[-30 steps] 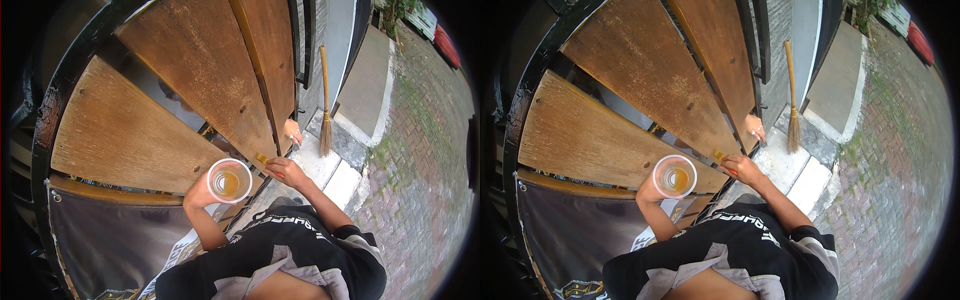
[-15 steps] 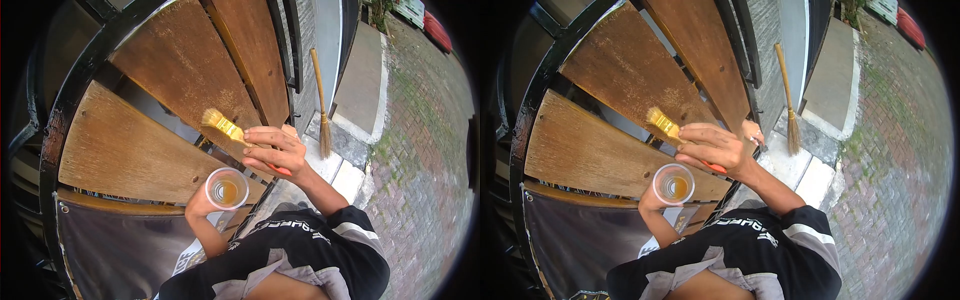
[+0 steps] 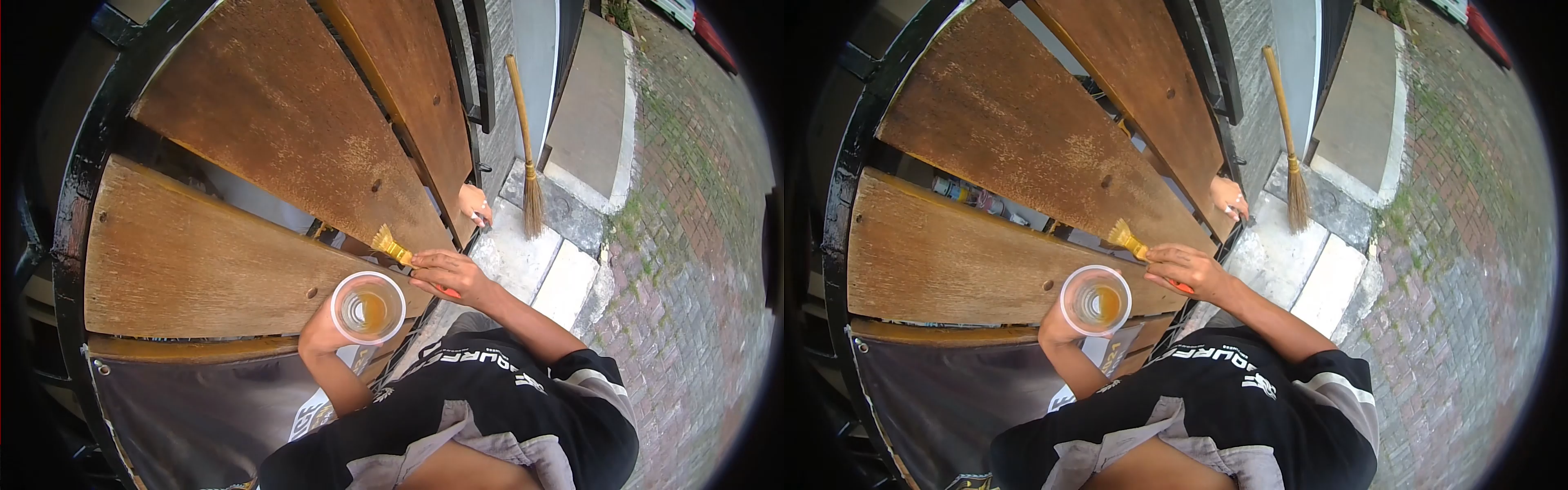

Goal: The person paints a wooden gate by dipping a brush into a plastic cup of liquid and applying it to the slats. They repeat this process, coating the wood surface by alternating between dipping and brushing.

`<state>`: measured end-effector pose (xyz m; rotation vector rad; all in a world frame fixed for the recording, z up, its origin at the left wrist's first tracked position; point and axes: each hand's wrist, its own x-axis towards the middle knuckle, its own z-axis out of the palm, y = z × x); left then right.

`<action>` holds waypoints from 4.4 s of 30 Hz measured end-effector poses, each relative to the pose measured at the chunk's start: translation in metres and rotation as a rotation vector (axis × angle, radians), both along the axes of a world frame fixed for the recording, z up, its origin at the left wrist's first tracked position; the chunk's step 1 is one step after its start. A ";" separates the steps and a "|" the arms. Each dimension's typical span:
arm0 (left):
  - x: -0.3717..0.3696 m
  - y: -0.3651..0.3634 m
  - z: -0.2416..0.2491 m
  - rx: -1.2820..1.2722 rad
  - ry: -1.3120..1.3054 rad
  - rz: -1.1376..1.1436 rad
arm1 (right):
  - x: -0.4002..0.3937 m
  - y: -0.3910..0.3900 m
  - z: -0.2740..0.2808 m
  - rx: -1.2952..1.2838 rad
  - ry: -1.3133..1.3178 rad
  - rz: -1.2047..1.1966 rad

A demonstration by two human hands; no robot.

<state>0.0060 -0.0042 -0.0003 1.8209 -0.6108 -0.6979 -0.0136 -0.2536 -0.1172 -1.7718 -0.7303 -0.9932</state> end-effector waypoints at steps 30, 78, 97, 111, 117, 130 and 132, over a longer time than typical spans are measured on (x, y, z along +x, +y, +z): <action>-0.001 -0.001 -0.001 -0.022 -0.065 0.010 | 0.031 -0.033 0.121 0.084 -0.181 -0.214; -0.003 -0.005 0.004 -0.037 -0.079 0.017 | 0.072 -0.019 0.084 1.344 0.443 0.609; -0.003 -0.005 0.008 -0.030 -0.085 -0.023 | 0.066 -0.022 0.071 1.241 0.392 0.362; -0.003 -0.005 0.004 -0.018 -0.050 0.048 | 0.043 -0.032 0.051 1.098 0.389 0.052; -0.003 -0.007 0.005 -0.031 -0.097 0.034 | 0.014 -0.035 0.088 1.123 0.224 0.085; -0.005 -0.008 0.004 -0.024 -0.046 0.064 | 0.011 0.000 0.086 0.124 -0.074 -0.264; -0.003 -0.007 0.004 -0.005 -0.047 0.067 | 0.006 -0.009 0.085 0.133 -0.019 -0.170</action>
